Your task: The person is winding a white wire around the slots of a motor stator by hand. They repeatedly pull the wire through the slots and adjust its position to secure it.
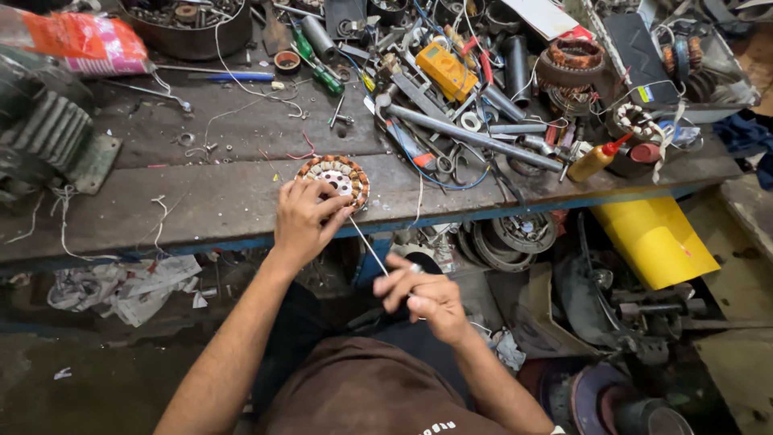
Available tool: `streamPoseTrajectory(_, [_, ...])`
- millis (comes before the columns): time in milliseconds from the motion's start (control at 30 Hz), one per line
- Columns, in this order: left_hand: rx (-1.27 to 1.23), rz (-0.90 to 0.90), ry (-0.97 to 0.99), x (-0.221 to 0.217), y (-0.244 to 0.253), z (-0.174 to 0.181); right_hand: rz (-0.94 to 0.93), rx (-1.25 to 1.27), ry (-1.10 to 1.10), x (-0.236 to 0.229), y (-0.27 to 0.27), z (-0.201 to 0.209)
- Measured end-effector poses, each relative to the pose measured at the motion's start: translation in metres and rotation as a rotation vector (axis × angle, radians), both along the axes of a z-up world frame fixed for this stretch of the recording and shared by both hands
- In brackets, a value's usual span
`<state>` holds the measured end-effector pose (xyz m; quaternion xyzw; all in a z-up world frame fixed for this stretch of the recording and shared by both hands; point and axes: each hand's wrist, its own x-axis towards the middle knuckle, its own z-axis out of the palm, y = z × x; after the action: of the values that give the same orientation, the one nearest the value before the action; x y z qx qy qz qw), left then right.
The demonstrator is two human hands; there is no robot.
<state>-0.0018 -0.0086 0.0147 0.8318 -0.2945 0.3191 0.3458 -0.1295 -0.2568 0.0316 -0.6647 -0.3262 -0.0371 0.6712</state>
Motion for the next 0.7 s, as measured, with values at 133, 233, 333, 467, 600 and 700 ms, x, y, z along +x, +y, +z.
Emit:
streamPoseTrajectory(133, [-0.054,-0.015,0.016,-0.004,0.001,0.001,-0.05,0.126,0.112,-0.004,0.019,-0.016])
streamPoseTrajectory(233, [-0.072,-0.018,-0.007,-0.002,0.001,0.005,-0.112,0.172,0.105,0.001,0.024,-0.028])
streamPoseTrajectory(333, [-0.086,0.019,0.101,0.003,-0.005,0.002,-0.187,0.069,0.104,0.001,0.021,-0.042])
streamPoseTrajectory(467, [-0.08,0.121,0.075,0.008,-0.016,-0.003,-0.261,-0.07,-0.008,0.002,0.028,-0.045])
streamPoseTrajectory(600, [-0.156,0.133,0.076,0.01,-0.021,-0.006,-0.271,-0.164,-0.236,0.005,0.04,-0.02])
streamPoseTrajectory(700, [-0.173,0.17,0.061,0.005,-0.023,-0.013,-0.227,-0.194,-0.402,-0.004,0.045,-0.007])
